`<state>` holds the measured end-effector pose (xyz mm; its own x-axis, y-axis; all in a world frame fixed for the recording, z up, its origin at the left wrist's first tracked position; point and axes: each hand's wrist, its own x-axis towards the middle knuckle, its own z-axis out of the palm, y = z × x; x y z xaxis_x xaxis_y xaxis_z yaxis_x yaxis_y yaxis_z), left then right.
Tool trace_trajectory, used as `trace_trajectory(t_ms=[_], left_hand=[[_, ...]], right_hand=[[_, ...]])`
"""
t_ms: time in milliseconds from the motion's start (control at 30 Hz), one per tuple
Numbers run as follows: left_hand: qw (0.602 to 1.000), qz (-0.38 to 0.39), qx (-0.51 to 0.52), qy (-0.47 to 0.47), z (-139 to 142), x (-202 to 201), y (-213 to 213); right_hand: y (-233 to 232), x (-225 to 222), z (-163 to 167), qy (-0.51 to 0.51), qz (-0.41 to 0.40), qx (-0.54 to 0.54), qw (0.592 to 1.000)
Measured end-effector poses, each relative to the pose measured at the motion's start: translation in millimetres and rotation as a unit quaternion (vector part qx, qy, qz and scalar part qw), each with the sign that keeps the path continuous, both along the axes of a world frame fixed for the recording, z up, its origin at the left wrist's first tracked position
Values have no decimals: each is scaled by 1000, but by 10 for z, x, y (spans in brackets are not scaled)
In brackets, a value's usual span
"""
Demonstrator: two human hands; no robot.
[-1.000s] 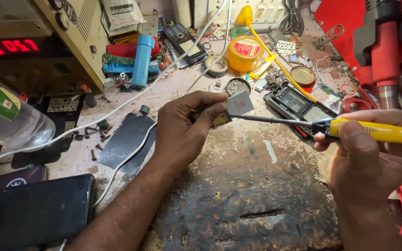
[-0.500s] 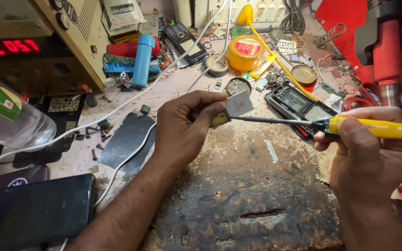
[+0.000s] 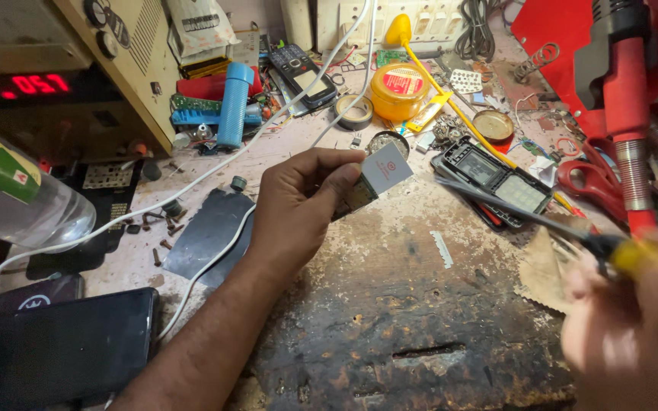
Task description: The person handles a small circuit board and a camera module on a cluttered workbench. They use a yellow-handled screwdriver to adjust components, then attach a silver metal shield to the board and inspect the assembly.
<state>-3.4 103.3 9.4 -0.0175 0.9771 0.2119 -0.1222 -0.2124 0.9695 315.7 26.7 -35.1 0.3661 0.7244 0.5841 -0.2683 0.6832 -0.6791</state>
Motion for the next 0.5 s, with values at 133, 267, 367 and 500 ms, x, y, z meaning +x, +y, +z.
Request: trace_trajectory(t_ms=[133, 267, 367, 500], left_hand=[[997, -35, -1, -71, -71, -22, 31], [995, -38, -16, -94, -108, -59, 48], [996, -34, -12, -86, -116, -40, 72], [997, -23, -15, -79, -104, -40, 75]], right_hand=[[-380, 41, -367, -22, -105, 23, 994], [-546, 37, -510, -42, -163, 26, 985], [-567, 34, -511, -53, -182, 26, 981], [-619, 2, -544, -60, -193, 29, 979]])
